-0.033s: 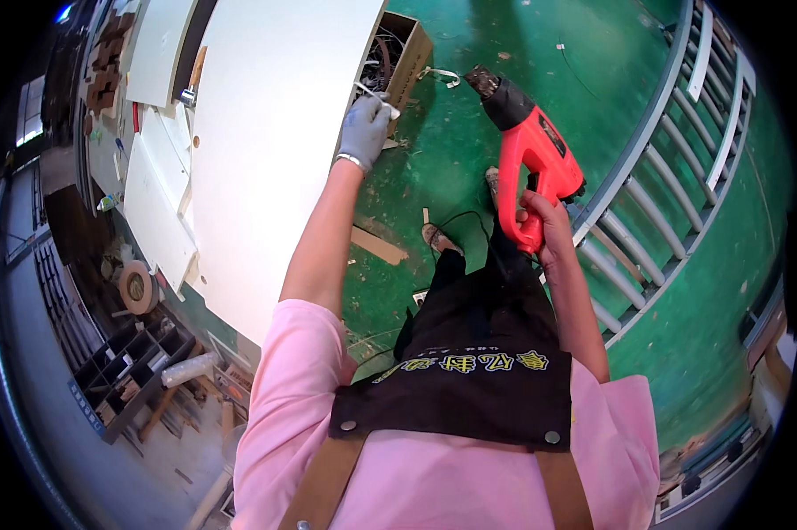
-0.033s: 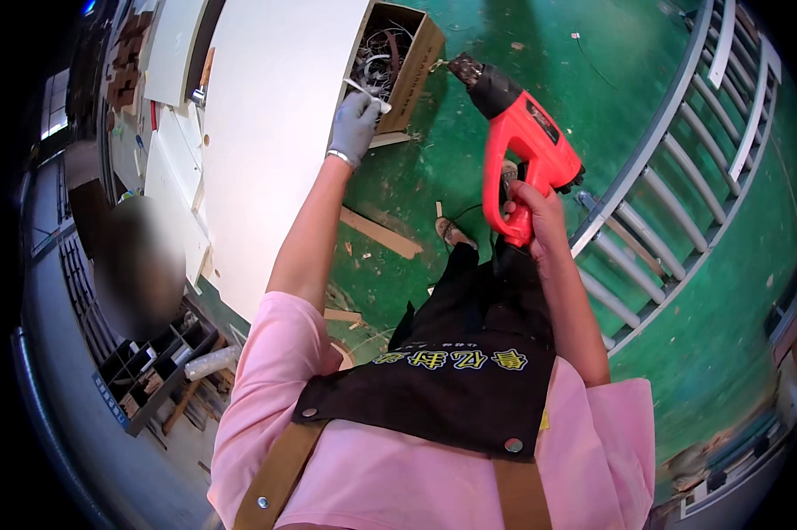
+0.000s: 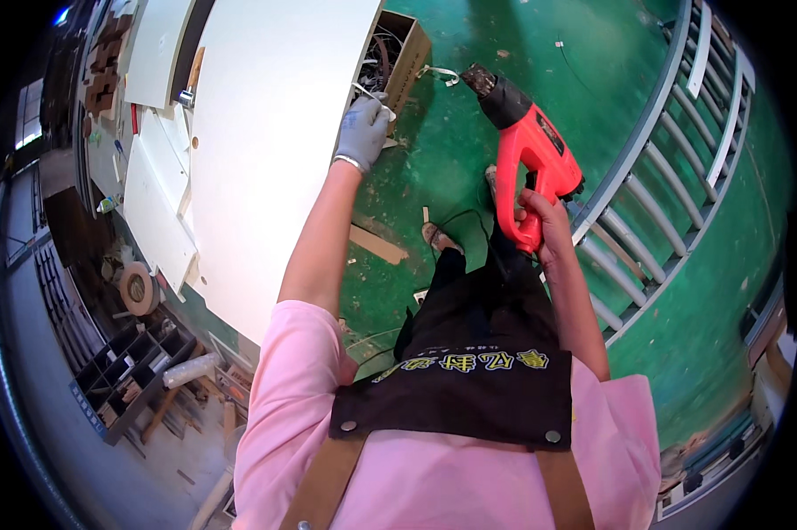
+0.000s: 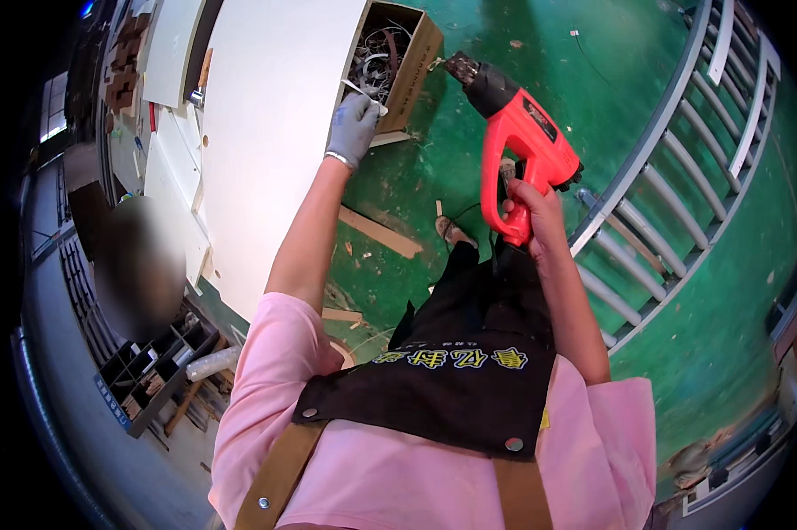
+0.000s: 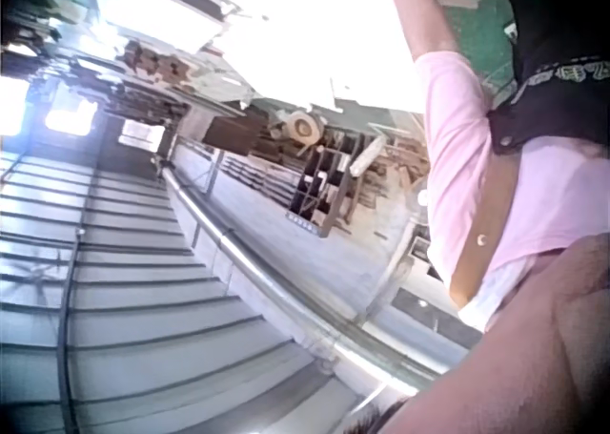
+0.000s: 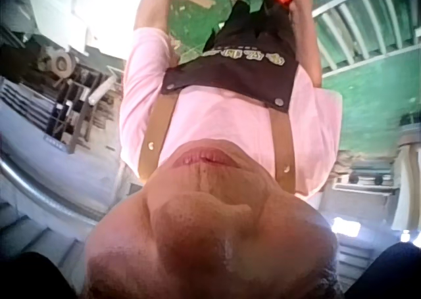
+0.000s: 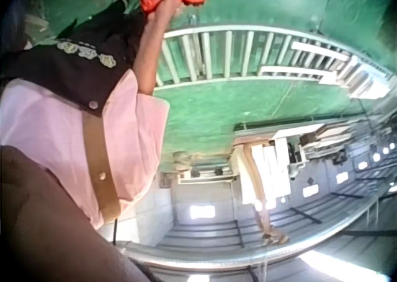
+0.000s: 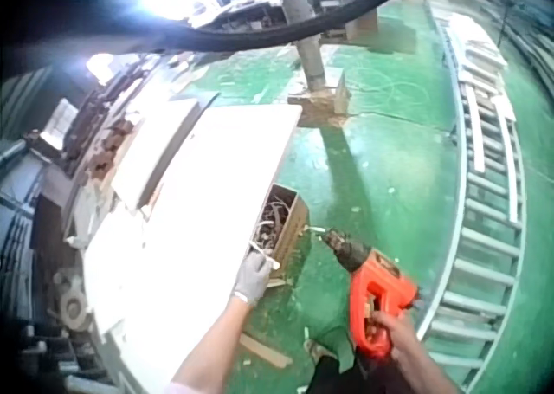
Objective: The person uses a red heat gun to apply heat to the edge of a large white board, then peels off a strip of edge banding with their gloved hand. They repeat this process along the edge of the board.
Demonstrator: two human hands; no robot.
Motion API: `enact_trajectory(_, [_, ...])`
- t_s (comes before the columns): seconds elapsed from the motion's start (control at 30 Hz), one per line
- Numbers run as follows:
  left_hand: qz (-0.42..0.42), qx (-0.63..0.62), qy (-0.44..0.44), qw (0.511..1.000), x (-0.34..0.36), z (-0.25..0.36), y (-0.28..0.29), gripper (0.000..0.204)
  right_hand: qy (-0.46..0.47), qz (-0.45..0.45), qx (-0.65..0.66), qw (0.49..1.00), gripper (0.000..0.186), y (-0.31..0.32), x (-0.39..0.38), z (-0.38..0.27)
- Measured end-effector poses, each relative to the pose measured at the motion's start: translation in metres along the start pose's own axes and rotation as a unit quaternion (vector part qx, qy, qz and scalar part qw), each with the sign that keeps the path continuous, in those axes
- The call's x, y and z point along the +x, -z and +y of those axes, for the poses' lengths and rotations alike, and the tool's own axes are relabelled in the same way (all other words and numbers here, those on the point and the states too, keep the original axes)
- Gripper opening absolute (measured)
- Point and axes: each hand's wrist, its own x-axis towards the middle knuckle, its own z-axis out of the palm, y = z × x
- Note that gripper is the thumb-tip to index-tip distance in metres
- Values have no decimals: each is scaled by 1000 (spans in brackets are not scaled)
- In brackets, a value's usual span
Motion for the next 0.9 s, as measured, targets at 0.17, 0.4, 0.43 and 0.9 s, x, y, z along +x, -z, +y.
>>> enact_trajectory(0.17, [-62, 212, -194, 956, -12, -20, 3, 12, -7, -6, -12, 1000, 16, 2, 2, 10])
enact_trajectory(0.4, [-380, 460, -71, 800, -3, -16, 3, 13, -3, -9, -49, 999, 20, -6, 5, 22])
enact_trajectory(0.43, [-318, 412, -78, 850, -6, -16, 2, 15, -5, -10, -55, 998, 20, -9, 4, 24])
enact_trajectory(0.9, [-70, -412, 465, 781, -319, -86, -31, 40, 43, -47, -191, 980, 30, -45, 24, 81])
